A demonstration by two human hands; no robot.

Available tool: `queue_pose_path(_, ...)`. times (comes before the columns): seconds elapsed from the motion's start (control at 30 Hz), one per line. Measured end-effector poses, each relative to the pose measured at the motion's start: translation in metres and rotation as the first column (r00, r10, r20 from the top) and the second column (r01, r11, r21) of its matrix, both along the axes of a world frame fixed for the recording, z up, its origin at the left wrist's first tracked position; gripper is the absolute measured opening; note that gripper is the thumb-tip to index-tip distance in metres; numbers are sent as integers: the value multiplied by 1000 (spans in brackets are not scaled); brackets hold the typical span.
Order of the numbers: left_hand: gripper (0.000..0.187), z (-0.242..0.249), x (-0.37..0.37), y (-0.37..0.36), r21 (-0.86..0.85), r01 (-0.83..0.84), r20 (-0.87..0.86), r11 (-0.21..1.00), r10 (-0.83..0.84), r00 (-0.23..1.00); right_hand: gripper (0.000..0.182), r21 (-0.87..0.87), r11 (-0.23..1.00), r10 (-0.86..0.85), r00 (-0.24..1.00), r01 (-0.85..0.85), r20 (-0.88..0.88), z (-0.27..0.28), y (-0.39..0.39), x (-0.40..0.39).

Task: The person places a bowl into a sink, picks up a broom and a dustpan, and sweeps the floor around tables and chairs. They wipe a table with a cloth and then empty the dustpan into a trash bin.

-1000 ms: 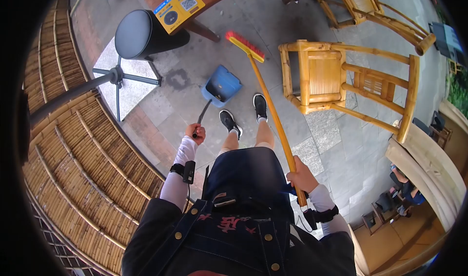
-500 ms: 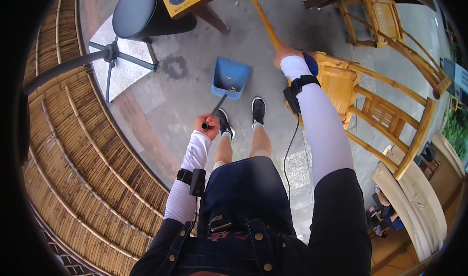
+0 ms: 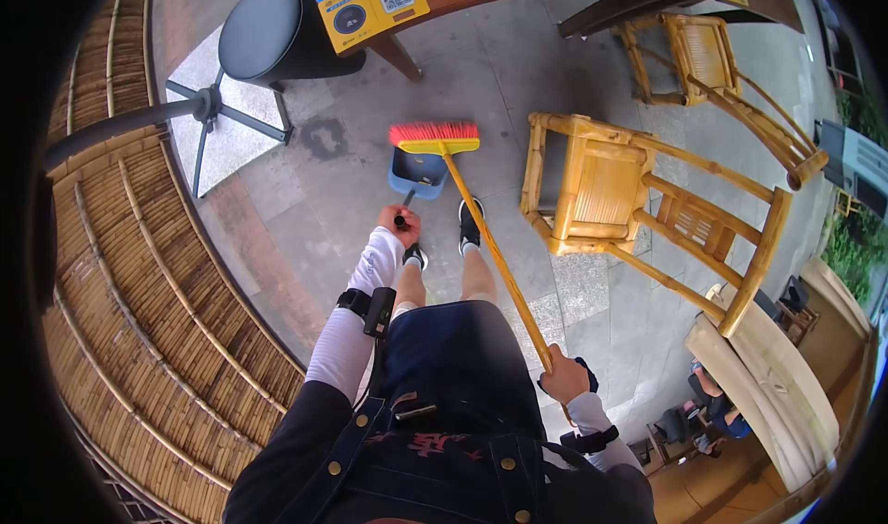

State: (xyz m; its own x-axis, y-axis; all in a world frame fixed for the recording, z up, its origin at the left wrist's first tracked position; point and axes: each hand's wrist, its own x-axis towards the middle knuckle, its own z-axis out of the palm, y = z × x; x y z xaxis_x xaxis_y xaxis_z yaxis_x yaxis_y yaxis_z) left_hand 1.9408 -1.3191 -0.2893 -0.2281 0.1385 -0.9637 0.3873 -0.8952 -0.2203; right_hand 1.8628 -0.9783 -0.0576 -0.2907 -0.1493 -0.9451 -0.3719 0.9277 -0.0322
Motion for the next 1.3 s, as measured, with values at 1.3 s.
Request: queue_pose_path(1.3, 19, 26, 209, -113, 81, 743, -81, 665, -738, 670, 33, -200, 437, -862, 472, 877, 186, -27, -39, 224)
